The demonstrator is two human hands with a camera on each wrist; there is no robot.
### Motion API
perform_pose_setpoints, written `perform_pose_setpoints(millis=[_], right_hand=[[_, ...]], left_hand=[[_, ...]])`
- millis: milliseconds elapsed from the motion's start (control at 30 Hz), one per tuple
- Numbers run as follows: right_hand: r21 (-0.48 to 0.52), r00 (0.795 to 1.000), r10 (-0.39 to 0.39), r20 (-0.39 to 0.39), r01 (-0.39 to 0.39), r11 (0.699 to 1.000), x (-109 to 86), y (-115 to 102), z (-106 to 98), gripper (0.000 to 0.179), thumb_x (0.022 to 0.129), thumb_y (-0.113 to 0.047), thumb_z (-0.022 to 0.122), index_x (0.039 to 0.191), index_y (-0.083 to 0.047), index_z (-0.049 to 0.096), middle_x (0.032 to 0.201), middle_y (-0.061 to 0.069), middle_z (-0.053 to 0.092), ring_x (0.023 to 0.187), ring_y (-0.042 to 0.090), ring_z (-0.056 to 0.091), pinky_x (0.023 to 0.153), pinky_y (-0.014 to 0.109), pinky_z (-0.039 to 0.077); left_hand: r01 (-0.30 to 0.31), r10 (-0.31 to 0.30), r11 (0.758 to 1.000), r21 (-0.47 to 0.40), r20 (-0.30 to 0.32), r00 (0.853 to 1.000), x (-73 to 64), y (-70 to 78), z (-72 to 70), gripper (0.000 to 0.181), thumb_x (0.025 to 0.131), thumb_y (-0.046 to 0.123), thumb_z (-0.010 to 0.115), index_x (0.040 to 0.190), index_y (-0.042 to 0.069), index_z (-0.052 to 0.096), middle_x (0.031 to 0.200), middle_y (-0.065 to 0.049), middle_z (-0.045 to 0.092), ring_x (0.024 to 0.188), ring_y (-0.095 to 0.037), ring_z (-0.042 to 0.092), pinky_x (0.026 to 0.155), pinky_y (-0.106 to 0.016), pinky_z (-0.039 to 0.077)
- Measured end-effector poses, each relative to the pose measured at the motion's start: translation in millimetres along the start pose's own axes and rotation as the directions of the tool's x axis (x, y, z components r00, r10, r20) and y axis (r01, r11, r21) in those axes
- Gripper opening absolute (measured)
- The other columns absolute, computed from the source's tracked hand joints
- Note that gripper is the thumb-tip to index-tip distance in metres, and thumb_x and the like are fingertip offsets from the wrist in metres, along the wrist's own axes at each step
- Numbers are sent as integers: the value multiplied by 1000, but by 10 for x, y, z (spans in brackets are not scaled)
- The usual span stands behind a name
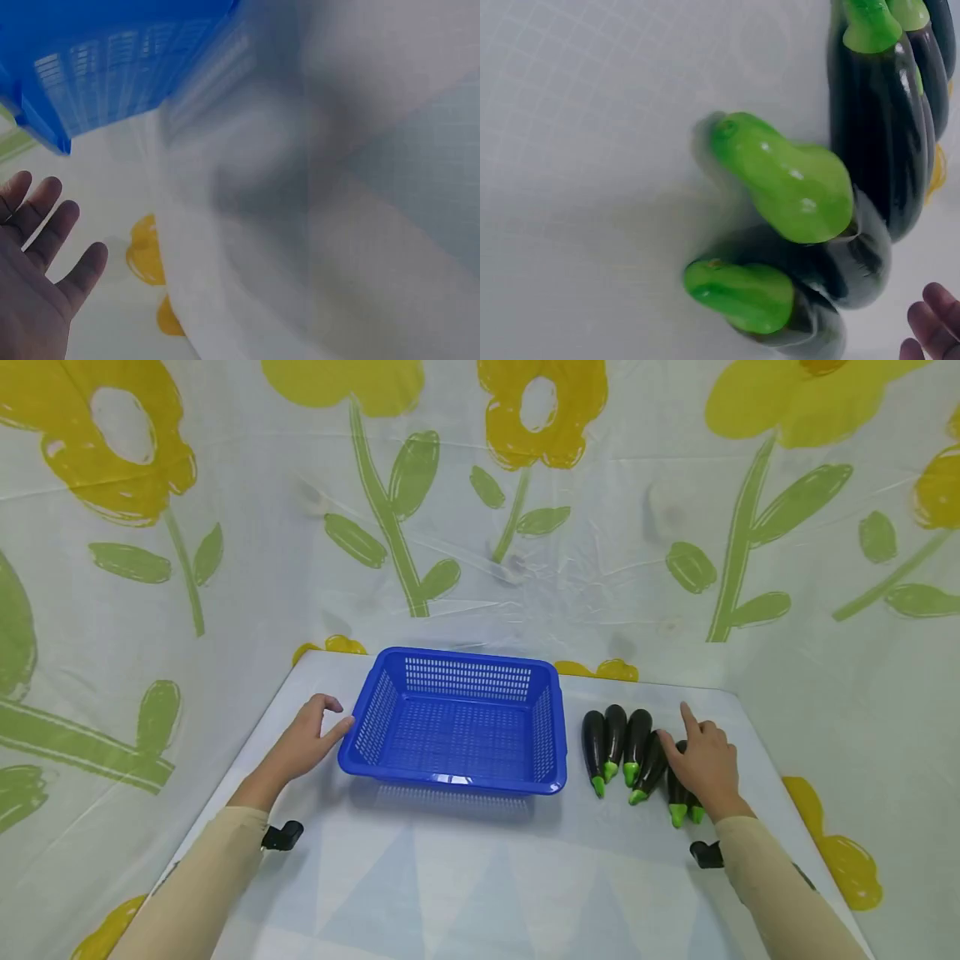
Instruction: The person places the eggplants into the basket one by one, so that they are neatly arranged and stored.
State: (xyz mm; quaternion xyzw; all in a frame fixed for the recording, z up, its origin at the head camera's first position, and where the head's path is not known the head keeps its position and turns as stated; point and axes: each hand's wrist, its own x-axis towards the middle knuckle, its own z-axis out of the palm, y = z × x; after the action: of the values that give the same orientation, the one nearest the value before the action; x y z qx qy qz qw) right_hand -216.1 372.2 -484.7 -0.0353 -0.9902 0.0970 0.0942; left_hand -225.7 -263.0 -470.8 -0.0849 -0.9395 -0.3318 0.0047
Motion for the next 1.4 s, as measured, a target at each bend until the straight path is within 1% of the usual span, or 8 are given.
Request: perform_pose_setpoints(millis=[300,433,633,800,933,1133,1267,1400], right_hand=[[49,999,24,24,-25,998,-97,95,-20,77,106,-54,37,160,-2,21,128,42,43,114,57,46,90,71,39],[47,998,40,42,-42,998,-120,113,-11,76,106,-52,39,160,-1,23,128,42,43,114,57,46,91,71,40],[73,998,58,24,-60,996,-169,195,15,66,108,-37,42,159,0,24,127,43,41,112,59,46,87,72,41],[101,996,86,9,-87,991,-209,271,28,62,106,-27,44,159,0,26,127,44,40,110,61,45,84,73,40],[118,992,128,-2,-127,985,-225,306,44,61,104,-24,46,158,-1,29,130,45,37,114,61,42,87,74,38],[121,983,183,-6,-181,976,-250,358,53,60,102,-22,46,157,-1,32,135,45,34,118,61,39,91,73,37],[119,972,232,31,-234,965,-264,399,48,61,102,-24,45,157,-2,31,139,45,30,123,62,35,94,74,35],[156,953,284,102,-297,942,-281,432,33,63,103,-28,42,159,-3,27,143,46,26,127,64,32,99,75,32]], left_hand=[[-47,49,998,-34,72,996,-178,127,63,70,98,42,66,142,0,30,146,-26,36,135,-50,38,108,-70,38],[-40,43,999,-31,108,993,-256,135,43,84,92,47,72,148,3,27,154,-25,30,140,-53,33,108,-72,35],[-35,36,999,-12,142,989,-319,111,35,105,81,51,82,155,5,22,161,-27,23,146,-53,24,111,-74,28],[-36,38,999,-18,152,988,-332,76,34,107,80,44,85,158,9,20,163,-27,21,146,-55,23,110,-76,27],[-34,37,999,-22,154,987,-330,51,31,107,81,43,85,160,12,20,164,-27,21,146,-56,23,109,-76,26],[-73,76,997,-21,156,985,-300,24,44,110,82,41,84,164,17,15,167,-22,17,149,-53,20,111,-75,25],[-109,112,994,-27,164,980,-279,3,57,110,83,38,83,165,20,12,170,-14,12,151,-49,17,113,-74,24],[-112,116,993,-33,174,978,-273,-4,74,110,84,38,82,165,22,10,171,-12,9,152,-48,15,112,-75,23]])
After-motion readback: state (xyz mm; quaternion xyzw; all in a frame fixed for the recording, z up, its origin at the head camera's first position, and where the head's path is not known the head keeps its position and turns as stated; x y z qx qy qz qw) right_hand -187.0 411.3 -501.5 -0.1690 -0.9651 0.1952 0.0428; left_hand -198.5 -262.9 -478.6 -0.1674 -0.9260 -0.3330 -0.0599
